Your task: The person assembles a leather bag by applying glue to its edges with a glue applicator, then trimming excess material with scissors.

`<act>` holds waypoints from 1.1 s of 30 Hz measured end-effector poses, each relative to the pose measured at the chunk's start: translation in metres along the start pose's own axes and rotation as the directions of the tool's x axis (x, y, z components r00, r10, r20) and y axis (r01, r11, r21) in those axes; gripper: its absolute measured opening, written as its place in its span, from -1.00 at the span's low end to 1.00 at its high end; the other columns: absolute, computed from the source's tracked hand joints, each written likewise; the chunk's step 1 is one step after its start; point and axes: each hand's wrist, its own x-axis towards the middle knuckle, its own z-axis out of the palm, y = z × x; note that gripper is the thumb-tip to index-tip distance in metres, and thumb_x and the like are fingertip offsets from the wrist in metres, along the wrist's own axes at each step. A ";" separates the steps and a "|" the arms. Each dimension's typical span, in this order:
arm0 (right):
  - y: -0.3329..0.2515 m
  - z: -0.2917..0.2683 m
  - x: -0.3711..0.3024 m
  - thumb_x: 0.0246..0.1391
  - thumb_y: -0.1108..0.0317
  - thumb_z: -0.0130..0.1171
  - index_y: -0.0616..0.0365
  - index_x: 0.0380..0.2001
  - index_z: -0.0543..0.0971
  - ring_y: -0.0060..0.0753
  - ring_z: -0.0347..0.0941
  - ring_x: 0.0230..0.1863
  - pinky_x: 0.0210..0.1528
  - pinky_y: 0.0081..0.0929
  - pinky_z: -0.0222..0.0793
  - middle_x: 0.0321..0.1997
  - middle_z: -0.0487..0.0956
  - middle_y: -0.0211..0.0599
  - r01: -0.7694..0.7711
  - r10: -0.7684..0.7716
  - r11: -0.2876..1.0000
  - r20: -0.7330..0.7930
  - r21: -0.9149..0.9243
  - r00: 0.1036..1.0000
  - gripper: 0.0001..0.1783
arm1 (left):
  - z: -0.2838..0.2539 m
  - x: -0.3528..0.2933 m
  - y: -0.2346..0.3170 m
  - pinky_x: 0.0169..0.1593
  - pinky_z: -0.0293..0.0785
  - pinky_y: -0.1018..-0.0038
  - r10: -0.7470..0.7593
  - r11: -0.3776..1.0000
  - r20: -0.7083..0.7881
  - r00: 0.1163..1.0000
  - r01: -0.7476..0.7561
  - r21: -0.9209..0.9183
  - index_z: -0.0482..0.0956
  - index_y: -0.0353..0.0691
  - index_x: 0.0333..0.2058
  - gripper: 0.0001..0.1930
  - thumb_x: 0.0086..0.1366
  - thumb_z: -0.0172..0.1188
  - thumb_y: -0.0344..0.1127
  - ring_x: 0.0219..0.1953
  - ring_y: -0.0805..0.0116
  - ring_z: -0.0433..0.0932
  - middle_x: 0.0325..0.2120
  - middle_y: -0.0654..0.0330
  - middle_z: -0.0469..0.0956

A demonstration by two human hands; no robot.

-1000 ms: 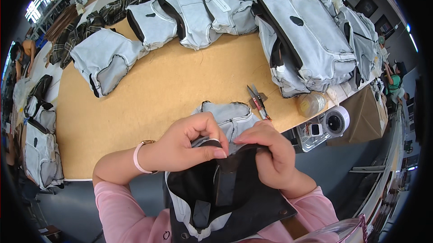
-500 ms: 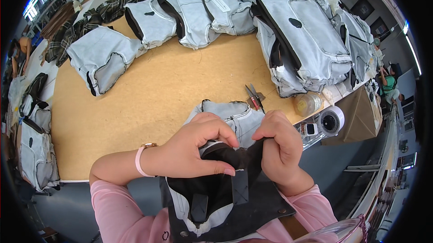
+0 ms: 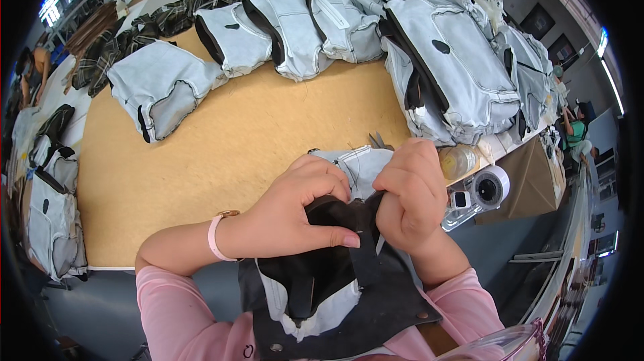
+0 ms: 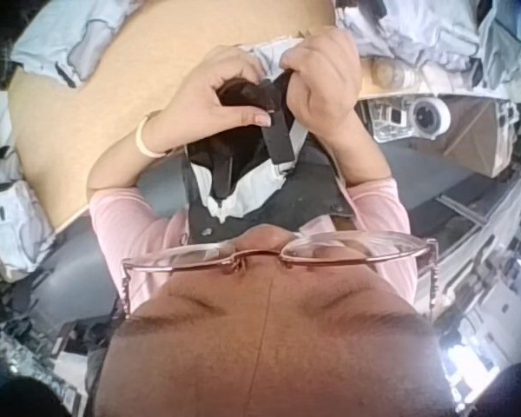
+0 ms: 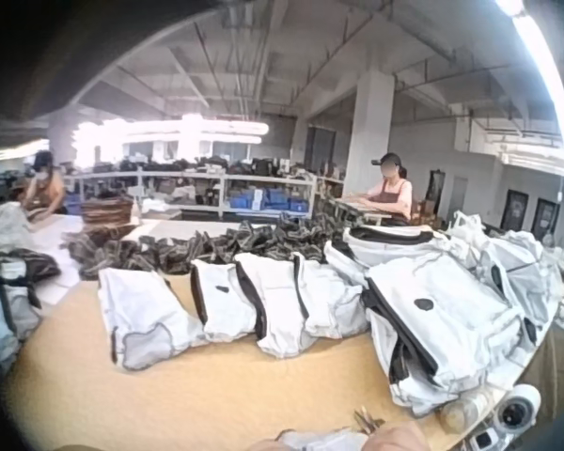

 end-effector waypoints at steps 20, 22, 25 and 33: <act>-0.031 -0.009 -0.043 -0.33 0.50 0.26 0.09 -0.47 0.53 -0.30 0.42 -0.30 -0.15 -0.07 0.33 -0.40 0.43 -0.40 -0.044 0.040 0.990 -0.031 -0.137 0.999 -0.78 | -0.002 -0.012 0.020 -0.11 0.35 0.22 0.549 0.584 -0.014 0.836 -0.371 0.722 0.38 -0.10 -0.59 -0.82 -0.16 0.21 -0.46 -0.26 0.30 0.47 -0.45 0.33 0.48; -0.029 -0.013 -0.045 -0.32 0.51 0.28 0.06 -0.47 0.53 -0.32 0.42 -0.31 -0.15 -0.07 0.33 -0.41 0.41 -0.41 -0.033 0.030 0.993 -0.023 -0.114 0.999 -0.77 | -0.003 -0.013 0.019 -0.10 0.35 0.15 0.550 0.563 0.048 0.833 -0.413 0.716 0.39 -0.10 -0.56 -0.81 -0.18 0.22 -0.48 -0.25 0.25 0.46 -0.46 0.32 0.48; -0.028 -0.014 -0.045 -0.30 0.52 0.28 0.04 -0.51 0.50 -0.35 0.42 -0.34 -0.14 -0.07 0.32 -0.45 0.37 -0.43 0.044 -0.048 0.996 -0.050 -0.074 0.998 -0.79 | -0.002 -0.014 0.017 -0.15 0.35 0.19 0.583 0.498 0.080 0.808 -0.433 0.751 0.40 -0.09 -0.55 -0.85 -0.14 0.19 -0.45 -0.23 0.26 0.47 -0.47 0.32 0.48; -0.035 -0.016 -0.042 -0.22 0.52 0.26 0.04 -0.62 0.46 -0.39 0.40 -0.37 -0.16 -0.08 0.32 -0.46 0.36 -0.44 0.132 -0.128 0.976 0.034 -0.174 0.991 -0.83 | -0.005 -0.018 0.020 -0.09 0.18 0.27 0.628 0.441 0.096 0.772 -0.455 0.773 0.38 -0.01 -0.56 -0.82 -0.11 0.20 -0.42 -0.32 0.44 0.46 -0.34 0.42 0.58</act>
